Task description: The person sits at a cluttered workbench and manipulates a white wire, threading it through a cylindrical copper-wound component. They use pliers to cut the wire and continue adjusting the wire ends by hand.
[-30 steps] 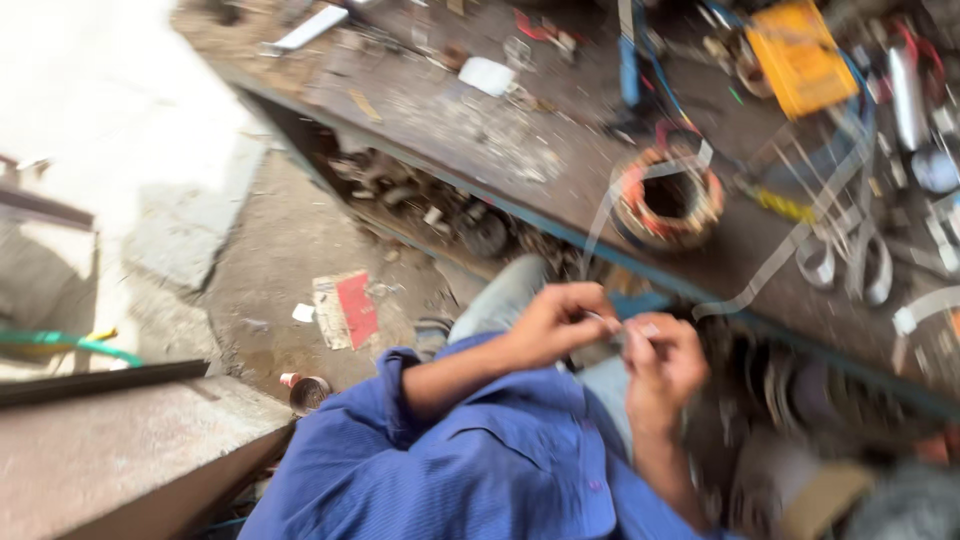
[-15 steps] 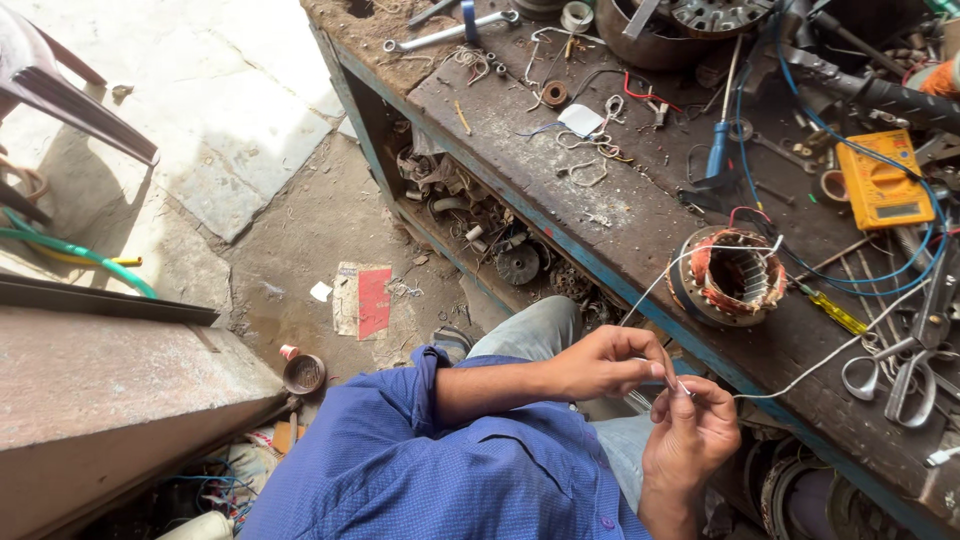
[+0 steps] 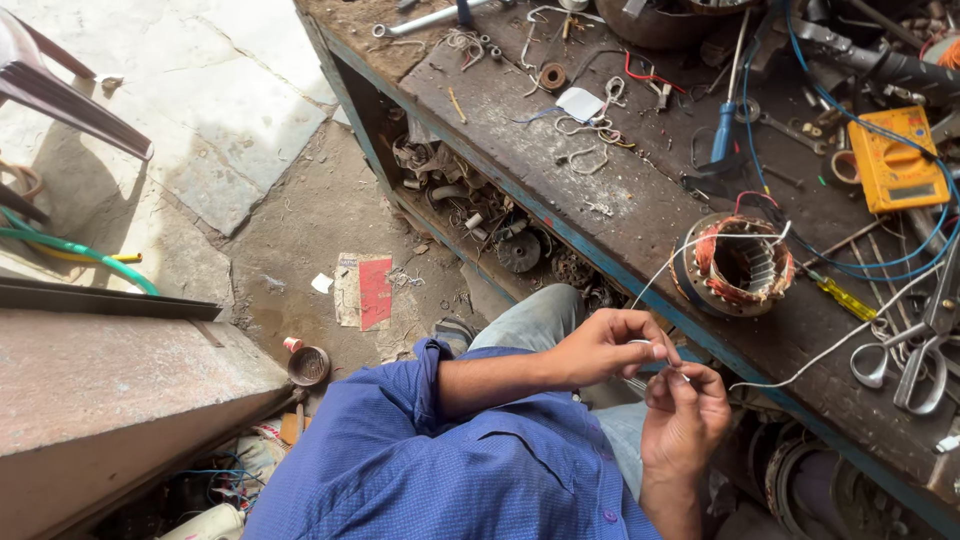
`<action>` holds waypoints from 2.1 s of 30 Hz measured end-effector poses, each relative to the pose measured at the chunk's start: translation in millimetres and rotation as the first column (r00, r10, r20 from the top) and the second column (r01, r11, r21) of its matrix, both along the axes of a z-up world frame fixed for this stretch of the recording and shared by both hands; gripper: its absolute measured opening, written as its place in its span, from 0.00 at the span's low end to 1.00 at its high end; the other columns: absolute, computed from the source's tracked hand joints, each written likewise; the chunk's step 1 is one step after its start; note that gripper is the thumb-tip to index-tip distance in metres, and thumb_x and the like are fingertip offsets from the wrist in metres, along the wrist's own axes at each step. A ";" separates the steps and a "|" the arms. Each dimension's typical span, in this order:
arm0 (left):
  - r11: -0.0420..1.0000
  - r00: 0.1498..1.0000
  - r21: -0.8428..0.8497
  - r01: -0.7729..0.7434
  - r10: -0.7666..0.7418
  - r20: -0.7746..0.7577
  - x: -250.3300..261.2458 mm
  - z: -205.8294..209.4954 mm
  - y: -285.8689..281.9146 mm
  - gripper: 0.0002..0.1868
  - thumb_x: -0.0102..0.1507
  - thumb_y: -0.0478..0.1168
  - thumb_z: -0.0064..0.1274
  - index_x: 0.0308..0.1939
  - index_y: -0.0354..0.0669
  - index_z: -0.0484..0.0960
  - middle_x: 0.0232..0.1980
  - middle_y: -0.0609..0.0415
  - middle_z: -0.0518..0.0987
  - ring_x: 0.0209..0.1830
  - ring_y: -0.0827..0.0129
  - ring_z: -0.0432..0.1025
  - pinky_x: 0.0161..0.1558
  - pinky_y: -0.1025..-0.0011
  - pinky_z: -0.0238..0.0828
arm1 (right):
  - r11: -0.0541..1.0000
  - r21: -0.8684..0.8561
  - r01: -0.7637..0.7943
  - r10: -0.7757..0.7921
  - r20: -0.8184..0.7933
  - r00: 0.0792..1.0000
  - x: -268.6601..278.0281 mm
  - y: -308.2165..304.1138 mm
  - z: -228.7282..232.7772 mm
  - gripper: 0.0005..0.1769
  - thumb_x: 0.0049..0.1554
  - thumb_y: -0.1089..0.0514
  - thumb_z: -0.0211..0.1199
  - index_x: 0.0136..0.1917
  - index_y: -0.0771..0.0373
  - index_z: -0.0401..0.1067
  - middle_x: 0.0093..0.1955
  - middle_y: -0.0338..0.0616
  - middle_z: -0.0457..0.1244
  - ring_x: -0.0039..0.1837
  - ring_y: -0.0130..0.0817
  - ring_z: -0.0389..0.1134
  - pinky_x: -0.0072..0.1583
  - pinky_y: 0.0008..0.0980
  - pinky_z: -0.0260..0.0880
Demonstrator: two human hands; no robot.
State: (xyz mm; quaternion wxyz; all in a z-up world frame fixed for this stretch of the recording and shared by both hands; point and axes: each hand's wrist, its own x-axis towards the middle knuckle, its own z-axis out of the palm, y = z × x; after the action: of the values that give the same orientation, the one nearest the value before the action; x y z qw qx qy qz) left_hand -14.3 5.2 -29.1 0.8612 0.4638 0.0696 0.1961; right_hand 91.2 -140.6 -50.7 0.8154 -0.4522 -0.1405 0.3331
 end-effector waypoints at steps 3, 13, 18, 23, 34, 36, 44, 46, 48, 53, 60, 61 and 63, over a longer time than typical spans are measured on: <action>0.982 0.996 -0.174 0.073 -0.061 0.070 8.2 1.2 5.8 0.08 0.71 0.39 0.55 0.44 0.36 0.81 0.44 0.55 0.84 0.27 0.81 0.66 0.30 0.81 0.61 | 1.000 0.012 -0.013 0.013 -0.008 1.000 1.4 6.2 5.6 0.04 0.62 0.67 0.61 0.51 0.62 0.70 0.43 0.42 0.64 0.42 0.28 0.62 0.43 0.26 0.62; 0.964 1.000 0.265 -0.004 0.003 0.005 64.4 35.2 47.5 0.05 0.68 0.34 0.59 0.45 0.34 0.82 0.39 0.56 0.82 0.38 0.79 0.75 0.41 0.77 0.73 | 0.999 -0.033 0.020 -0.018 0.076 0.997 54.1 22.4 55.5 0.04 0.61 0.65 0.62 0.48 0.62 0.68 0.43 0.39 0.63 0.42 0.26 0.62 0.43 0.26 0.63; 0.792 0.976 0.609 -0.041 0.163 -0.146 71.7 77.4 56.8 0.06 0.64 0.35 0.62 0.42 0.36 0.85 0.34 0.58 0.84 0.34 0.82 0.77 0.36 0.80 0.74 | 0.998 0.058 0.037 -0.035 -0.034 0.999 66.2 31.2 71.2 0.03 0.62 0.65 0.61 0.50 0.62 0.70 0.45 0.41 0.64 0.42 0.26 0.64 0.43 0.25 0.64; 0.620 0.980 0.773 -0.135 0.199 0.011 70.3 89.2 53.4 0.07 0.64 0.36 0.66 0.42 0.36 0.85 0.36 0.55 0.83 0.33 0.76 0.76 0.37 0.76 0.72 | 0.990 0.140 0.022 -0.013 -0.064 0.998 67.9 25.9 62.9 0.02 0.62 0.66 0.61 0.50 0.63 0.70 0.50 0.44 0.65 0.44 0.26 0.65 0.43 0.24 0.65; 0.450 0.970 0.892 -0.040 0.231 -0.073 58.8 88.6 37.5 0.07 0.61 0.40 0.66 0.36 0.41 0.85 0.33 0.53 0.80 0.26 0.69 0.71 0.31 0.71 0.67 | 0.972 0.234 0.017 -0.007 -0.040 0.999 59.7 14.6 54.5 0.05 0.59 0.66 0.63 0.48 0.62 0.68 0.53 0.50 0.67 0.45 0.29 0.66 0.43 0.27 0.66; 0.460 0.973 0.887 -0.034 0.218 -0.076 57.1 89.8 36.4 0.08 0.62 0.40 0.66 0.36 0.41 0.85 0.32 0.54 0.80 0.25 0.69 0.70 0.30 0.70 0.66 | 0.968 0.252 -0.012 0.019 -0.023 1.000 57.2 12.2 53.9 0.06 0.60 0.66 0.63 0.48 0.62 0.68 0.50 0.49 0.66 0.44 0.29 0.65 0.43 0.27 0.66; 0.377 0.982 0.924 -0.069 0.188 -0.003 53.9 99.4 35.2 0.10 0.62 0.40 0.66 0.34 0.39 0.83 0.29 0.53 0.73 0.25 0.67 0.68 0.29 0.68 0.64 | 0.972 0.228 -0.059 0.057 0.014 0.998 51.8 3.4 58.8 0.04 0.61 0.68 0.64 0.48 0.64 0.70 0.48 0.46 0.66 0.41 0.23 0.63 0.42 0.25 0.65; 0.387 0.987 0.920 -0.055 0.158 -0.008 53.5 101.7 35.9 0.09 0.63 0.40 0.65 0.35 0.39 0.83 0.31 0.53 0.73 0.26 0.67 0.69 0.29 0.68 0.65 | 0.992 0.120 -0.041 0.036 0.037 0.999 51.6 3.0 60.0 0.04 0.60 0.69 0.63 0.48 0.65 0.72 0.46 0.47 0.67 0.40 0.24 0.64 0.40 0.25 0.65; 0.405 0.993 0.914 -0.010 0.114 -0.039 54.0 103.1 37.2 0.08 0.65 0.39 0.63 0.37 0.39 0.82 0.33 0.52 0.73 0.27 0.65 0.70 0.30 0.67 0.68 | 0.997 0.072 -0.021 0.021 0.005 1.000 51.2 2.0 61.9 0.03 0.60 0.69 0.63 0.49 0.65 0.73 0.45 0.47 0.67 0.39 0.24 0.65 0.40 0.25 0.66; 0.322 0.996 0.943 -0.086 0.063 0.069 58.3 104.2 40.3 0.10 0.68 0.40 0.61 0.39 0.38 0.79 0.37 0.50 0.73 0.35 0.58 0.73 0.37 0.63 0.69 | 0.981 0.170 -0.091 0.074 0.104 0.992 48.9 -7.8 69.9 0.03 0.60 0.69 0.64 0.48 0.65 0.74 0.44 0.45 0.68 0.39 0.23 0.65 0.39 0.24 0.67; 0.241 0.981 0.951 -0.193 0.028 0.192 55.9 101.9 37.9 0.10 0.67 0.41 0.63 0.40 0.39 0.79 0.38 0.50 0.70 0.39 0.57 0.72 0.40 0.61 0.69 | 0.990 0.075 -0.121 0.120 0.016 0.993 51.4 -10.5 70.2 0.05 0.60 0.69 0.67 0.49 0.65 0.74 0.43 0.46 0.68 0.39 0.24 0.67 0.39 0.24 0.67; 0.227 0.979 0.953 -0.200 0.003 0.205 56.4 100.8 36.9 0.10 0.67 0.41 0.63 0.40 0.39 0.79 0.38 0.51 0.70 0.39 0.57 0.71 0.40 0.61 0.69 | 0.991 0.064 -0.119 0.119 -0.005 0.993 50.4 -10.0 68.4 0.05 0.61 0.69 0.67 0.50 0.65 0.74 0.43 0.46 0.68 0.39 0.24 0.67 0.39 0.24 0.68; 0.197 0.972 0.956 -0.218 -0.045 0.230 59.9 98.3 36.0 0.10 0.67 0.41 0.63 0.40 0.39 0.79 0.39 0.51 0.70 0.40 0.57 0.71 0.40 0.61 0.69 | 0.989 0.052 -0.137 0.139 -0.041 0.989 47.2 -8.9 64.6 0.06 0.60 0.68 0.67 0.51 0.65 0.74 0.42 0.44 0.68 0.39 0.26 0.68 0.40 0.25 0.68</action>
State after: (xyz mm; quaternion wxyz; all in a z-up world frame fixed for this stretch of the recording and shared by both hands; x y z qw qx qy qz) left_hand 45.5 41.3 69.2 0.3634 0.8749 -0.1338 0.2910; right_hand 138.5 -149.5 14.0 0.8041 -0.4139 -0.1614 0.3951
